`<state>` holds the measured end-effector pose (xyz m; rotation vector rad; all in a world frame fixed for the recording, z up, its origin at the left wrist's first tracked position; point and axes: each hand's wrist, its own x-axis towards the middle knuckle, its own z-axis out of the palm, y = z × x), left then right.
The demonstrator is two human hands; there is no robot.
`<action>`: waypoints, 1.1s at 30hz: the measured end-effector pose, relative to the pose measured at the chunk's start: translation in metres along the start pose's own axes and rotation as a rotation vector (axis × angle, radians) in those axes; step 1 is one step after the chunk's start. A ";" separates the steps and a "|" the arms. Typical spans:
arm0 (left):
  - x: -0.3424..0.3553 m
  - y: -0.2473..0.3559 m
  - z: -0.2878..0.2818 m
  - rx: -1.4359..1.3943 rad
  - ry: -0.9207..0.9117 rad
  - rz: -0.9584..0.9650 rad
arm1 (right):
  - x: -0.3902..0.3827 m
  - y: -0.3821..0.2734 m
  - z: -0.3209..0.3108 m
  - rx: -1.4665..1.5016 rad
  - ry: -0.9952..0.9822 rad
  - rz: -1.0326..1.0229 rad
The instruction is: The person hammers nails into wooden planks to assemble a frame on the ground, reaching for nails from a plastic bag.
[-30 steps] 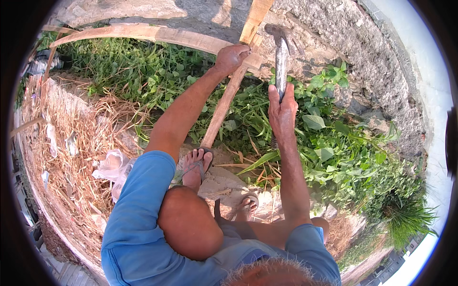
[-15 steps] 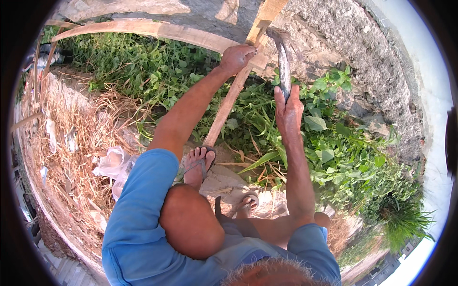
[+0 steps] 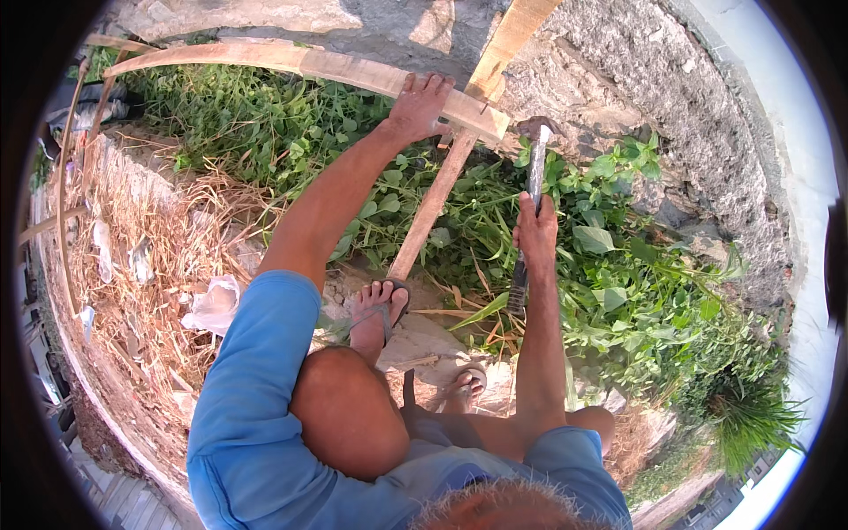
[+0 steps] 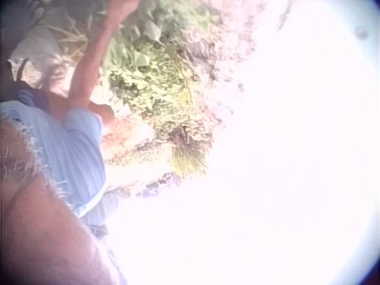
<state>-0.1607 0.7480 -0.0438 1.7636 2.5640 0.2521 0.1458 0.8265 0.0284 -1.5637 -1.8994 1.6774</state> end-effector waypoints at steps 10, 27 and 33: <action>0.049 -0.031 -0.007 -0.020 -0.440 0.091 | 0.023 0.033 0.057 0.008 0.024 -0.033; 0.038 -0.046 0.005 -0.078 -0.402 0.066 | -0.047 -0.112 0.019 0.144 0.090 -0.565; 0.039 -0.054 0.007 -0.069 -0.393 0.079 | -0.011 -0.060 0.034 -0.429 -0.016 -0.438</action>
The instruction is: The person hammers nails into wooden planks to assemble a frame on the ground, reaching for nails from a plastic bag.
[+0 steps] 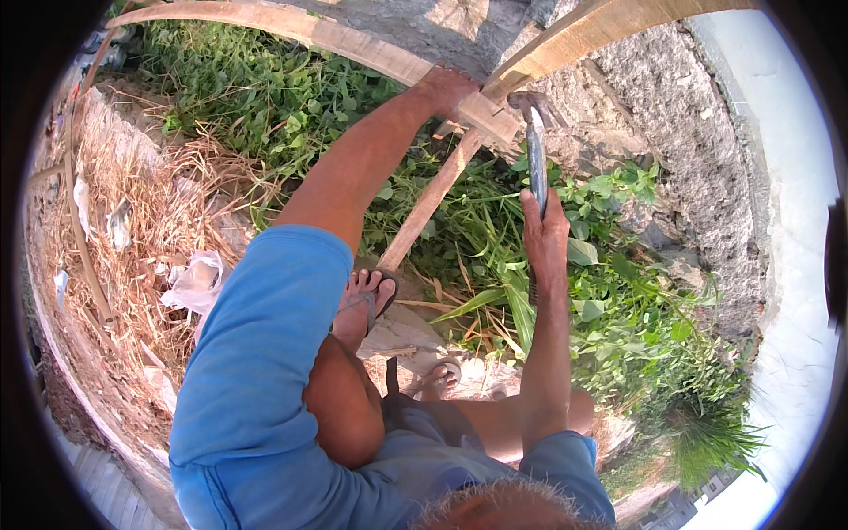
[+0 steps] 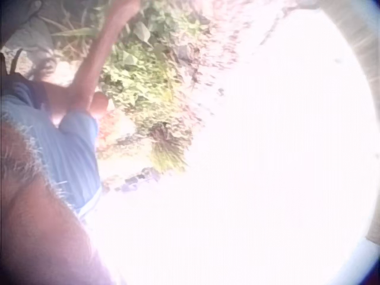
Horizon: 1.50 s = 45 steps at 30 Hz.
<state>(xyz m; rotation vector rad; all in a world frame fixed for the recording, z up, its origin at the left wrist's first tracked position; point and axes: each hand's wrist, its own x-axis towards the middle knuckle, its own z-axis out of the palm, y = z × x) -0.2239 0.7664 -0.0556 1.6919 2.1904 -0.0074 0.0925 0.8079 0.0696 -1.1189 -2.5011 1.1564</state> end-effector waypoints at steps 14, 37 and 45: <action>-0.060 0.021 -0.027 0.029 0.006 0.012 | -0.065 -0.116 -0.037 0.467 0.378 -0.120; -0.002 0.008 0.009 0.022 -0.015 -0.020 | -0.023 -0.099 -0.054 0.602 0.431 -0.480; 0.000 0.014 0.005 0.032 0.026 0.005 | -0.010 0.016 0.015 0.005 -0.004 0.160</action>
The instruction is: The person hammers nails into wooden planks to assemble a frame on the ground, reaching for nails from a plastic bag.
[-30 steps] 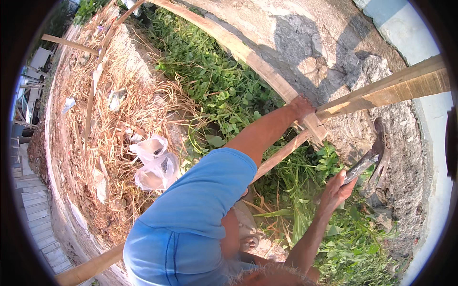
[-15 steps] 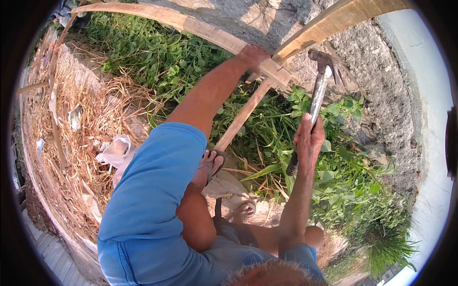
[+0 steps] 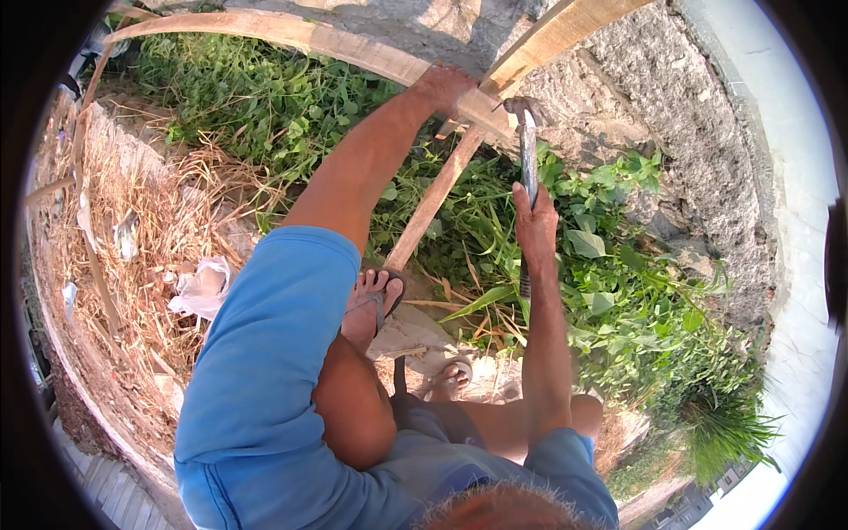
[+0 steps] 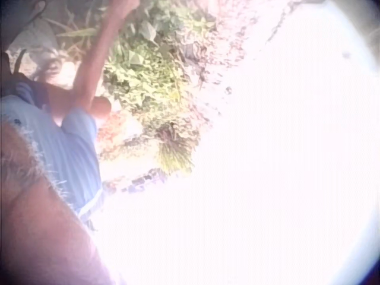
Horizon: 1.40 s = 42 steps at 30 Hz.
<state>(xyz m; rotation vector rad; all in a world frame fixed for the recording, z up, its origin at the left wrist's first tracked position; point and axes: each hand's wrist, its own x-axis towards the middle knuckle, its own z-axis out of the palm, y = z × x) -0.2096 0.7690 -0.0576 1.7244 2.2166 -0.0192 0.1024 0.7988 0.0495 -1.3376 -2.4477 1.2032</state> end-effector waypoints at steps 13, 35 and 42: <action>-0.001 -0.004 0.008 0.025 -0.051 -0.029 | -0.010 -0.098 -0.073 0.664 0.470 -0.712; 0.002 0.016 -0.005 -0.018 -0.053 -0.032 | -0.010 -0.027 -0.050 0.394 0.335 -0.361; 0.008 -0.008 -0.012 0.017 -0.024 -0.051 | 0.009 -0.006 -0.025 0.024 0.029 0.052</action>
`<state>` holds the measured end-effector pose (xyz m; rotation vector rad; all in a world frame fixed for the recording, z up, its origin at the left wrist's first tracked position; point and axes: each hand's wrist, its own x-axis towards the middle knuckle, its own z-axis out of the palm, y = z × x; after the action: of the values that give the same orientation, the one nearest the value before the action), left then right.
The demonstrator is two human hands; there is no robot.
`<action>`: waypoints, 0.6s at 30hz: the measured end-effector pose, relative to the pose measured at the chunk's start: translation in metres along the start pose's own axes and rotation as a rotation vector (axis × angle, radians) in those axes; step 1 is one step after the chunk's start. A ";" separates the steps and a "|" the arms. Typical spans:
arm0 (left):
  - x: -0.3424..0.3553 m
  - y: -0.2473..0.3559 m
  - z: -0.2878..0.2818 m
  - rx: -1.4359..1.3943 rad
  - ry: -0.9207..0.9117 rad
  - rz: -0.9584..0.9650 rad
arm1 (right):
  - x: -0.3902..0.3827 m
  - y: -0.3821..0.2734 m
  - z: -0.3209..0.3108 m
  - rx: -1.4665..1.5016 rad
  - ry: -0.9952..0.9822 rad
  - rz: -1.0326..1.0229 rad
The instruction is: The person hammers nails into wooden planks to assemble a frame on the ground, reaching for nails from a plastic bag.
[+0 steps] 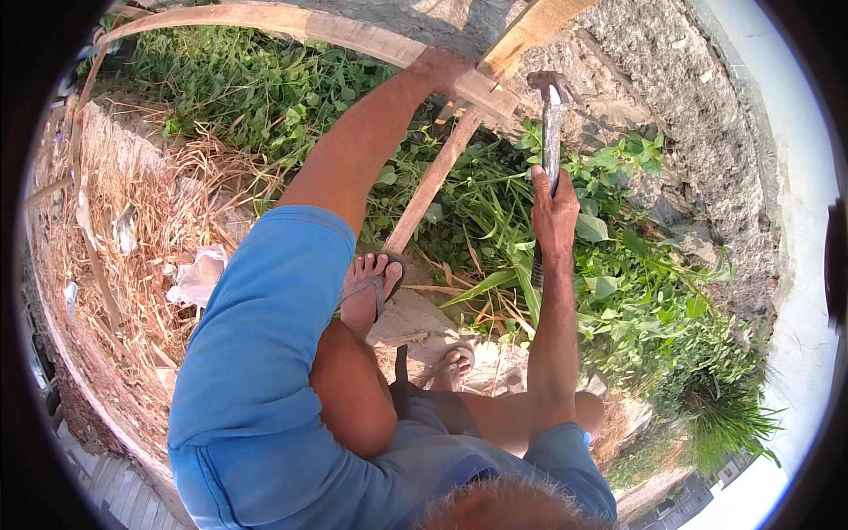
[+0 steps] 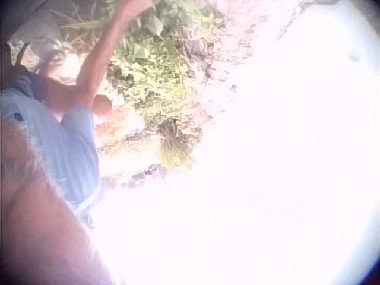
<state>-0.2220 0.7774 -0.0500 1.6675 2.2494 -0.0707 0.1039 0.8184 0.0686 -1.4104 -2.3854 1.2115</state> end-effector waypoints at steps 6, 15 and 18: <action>-0.010 0.011 0.028 0.030 0.019 0.027 | -0.046 -0.072 -0.038 0.519 0.247 -0.356; -0.003 0.010 0.017 0.041 0.037 0.040 | 0.006 0.032 0.017 -0.129 -0.029 -0.109; -0.013 0.007 0.033 -0.006 0.028 0.028 | -0.010 0.038 0.014 -0.008 -0.002 -0.018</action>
<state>-0.2043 0.7598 -0.0757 1.7071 2.2433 -0.0345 0.1289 0.8121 0.0362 -1.3873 -2.4013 1.2011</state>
